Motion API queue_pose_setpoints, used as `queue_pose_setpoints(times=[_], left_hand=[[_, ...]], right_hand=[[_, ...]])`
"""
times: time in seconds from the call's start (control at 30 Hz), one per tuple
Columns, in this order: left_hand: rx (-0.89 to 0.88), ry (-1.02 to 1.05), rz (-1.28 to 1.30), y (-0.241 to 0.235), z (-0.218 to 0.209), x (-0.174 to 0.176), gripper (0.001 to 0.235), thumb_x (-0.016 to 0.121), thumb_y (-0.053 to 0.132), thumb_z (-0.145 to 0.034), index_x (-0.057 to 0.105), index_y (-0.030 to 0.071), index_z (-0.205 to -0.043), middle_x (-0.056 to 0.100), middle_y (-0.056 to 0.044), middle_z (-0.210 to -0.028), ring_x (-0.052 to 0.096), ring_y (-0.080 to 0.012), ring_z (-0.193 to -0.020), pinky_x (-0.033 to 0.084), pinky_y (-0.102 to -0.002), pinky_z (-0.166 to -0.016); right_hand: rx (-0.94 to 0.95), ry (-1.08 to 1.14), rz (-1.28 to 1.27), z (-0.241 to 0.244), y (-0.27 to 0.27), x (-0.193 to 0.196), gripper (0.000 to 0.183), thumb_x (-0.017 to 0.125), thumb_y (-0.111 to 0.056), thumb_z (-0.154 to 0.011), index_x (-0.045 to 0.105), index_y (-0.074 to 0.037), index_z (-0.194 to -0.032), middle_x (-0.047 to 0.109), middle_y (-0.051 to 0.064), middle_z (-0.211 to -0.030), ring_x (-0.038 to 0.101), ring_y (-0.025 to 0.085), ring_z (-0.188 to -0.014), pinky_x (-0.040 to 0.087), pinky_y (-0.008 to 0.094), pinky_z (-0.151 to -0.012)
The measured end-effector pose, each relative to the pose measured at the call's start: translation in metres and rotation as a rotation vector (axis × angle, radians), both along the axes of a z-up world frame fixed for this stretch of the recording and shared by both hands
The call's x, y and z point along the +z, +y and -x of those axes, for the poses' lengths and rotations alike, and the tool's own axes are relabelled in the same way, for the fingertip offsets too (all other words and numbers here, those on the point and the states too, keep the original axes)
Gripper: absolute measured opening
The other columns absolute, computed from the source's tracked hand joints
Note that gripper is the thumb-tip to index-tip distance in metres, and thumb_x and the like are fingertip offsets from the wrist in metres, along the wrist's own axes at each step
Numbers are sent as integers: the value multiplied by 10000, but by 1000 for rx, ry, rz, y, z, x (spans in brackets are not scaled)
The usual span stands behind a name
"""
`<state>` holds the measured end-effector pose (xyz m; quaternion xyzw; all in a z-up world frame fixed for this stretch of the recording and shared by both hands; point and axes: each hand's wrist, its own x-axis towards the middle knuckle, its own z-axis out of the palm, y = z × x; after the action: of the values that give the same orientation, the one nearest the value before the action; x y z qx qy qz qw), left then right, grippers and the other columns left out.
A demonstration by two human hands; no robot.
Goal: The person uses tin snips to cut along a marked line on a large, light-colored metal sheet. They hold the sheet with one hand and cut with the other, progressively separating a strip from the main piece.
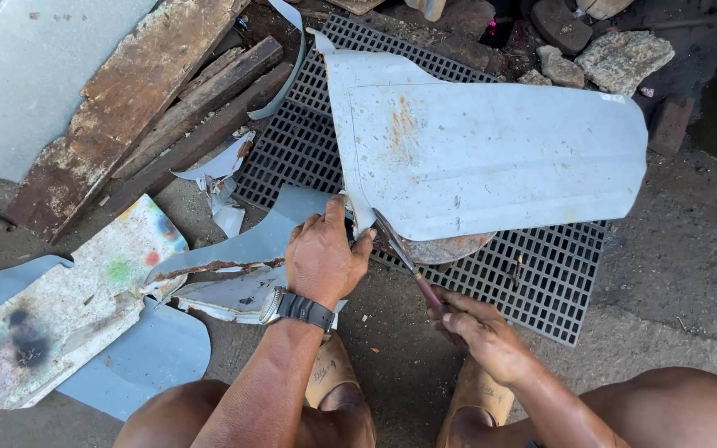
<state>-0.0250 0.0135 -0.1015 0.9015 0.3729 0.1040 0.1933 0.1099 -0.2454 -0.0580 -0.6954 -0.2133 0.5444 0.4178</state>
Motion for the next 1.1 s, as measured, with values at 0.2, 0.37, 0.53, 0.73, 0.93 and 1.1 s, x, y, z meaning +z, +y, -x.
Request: queue_pose_setpoints(times=[0.2, 0.37, 0.53, 0.73, 0.93, 1.1], left_hand=[[-6, 1, -15, -7, -6, 2, 844, 611, 655, -967, 314, 178, -1596, 665, -102, -1272, 535, -451, -1300, 453, -662, -1132], [-22, 6, -9, -10, 2, 9, 850, 629, 645, -963, 333, 151, -1589, 671, -123, -1251, 533, -461, -1305, 464, -654, -1131], [-36, -17, 22, -14, 15, 0, 814, 598, 652, -964, 349, 170, -1571, 651, -133, -1297, 511, -477, -1322, 444, -666, -1150], [-27, 3, 78, 2, 31, -2, 825, 637, 635, -947, 387, 134, -1552, 626, -151, -1337, 504, -485, -1311, 427, -673, -1162], [142, -143, 177, 0, 25, 51, 875, 811, 510, -792, 494, 80, -1486, 633, -172, -1427, 612, -446, -1242, 498, -606, -1000], [121, -16, 340, 6, 19, 55, 877, 724, 677, -794, 489, 212, -1499, 439, -50, -1578, 422, -424, -1419, 327, -685, -1191]], right_hand=[[-89, -180, 150, 8, 12, 14, 620, 602, -329, -912, 591, -127, -1498, 810, 91, -1211, 774, 227, -1045, 637, 382, -945], [-113, -85, 192, 9, 17, 9, 599, 823, -198, -804, 681, -162, -1385, 802, 124, -1294, 753, 277, -1127, 617, 432, -975], [-188, 104, 132, 0, 7, -22, 428, 803, 22, -868, 710, -81, -1273, 718, 187, -1014, 606, 283, -857, 516, 376, -738], [-23, -96, 198, 17, 23, -21, 438, 779, -187, -913, 672, -207, -1338, 844, 138, -1040, 559, 173, -604, 457, 313, -530], [-131, 121, -237, 23, 7, -77, 421, 806, -139, -874, 650, -47, -1254, 581, 80, -876, 598, 234, -796, 549, 347, -663], [-200, 322, -291, 9, -10, -52, 656, 581, -285, -918, 531, 76, -1464, 757, 268, -1077, 739, 313, -847, 611, 409, -795]])
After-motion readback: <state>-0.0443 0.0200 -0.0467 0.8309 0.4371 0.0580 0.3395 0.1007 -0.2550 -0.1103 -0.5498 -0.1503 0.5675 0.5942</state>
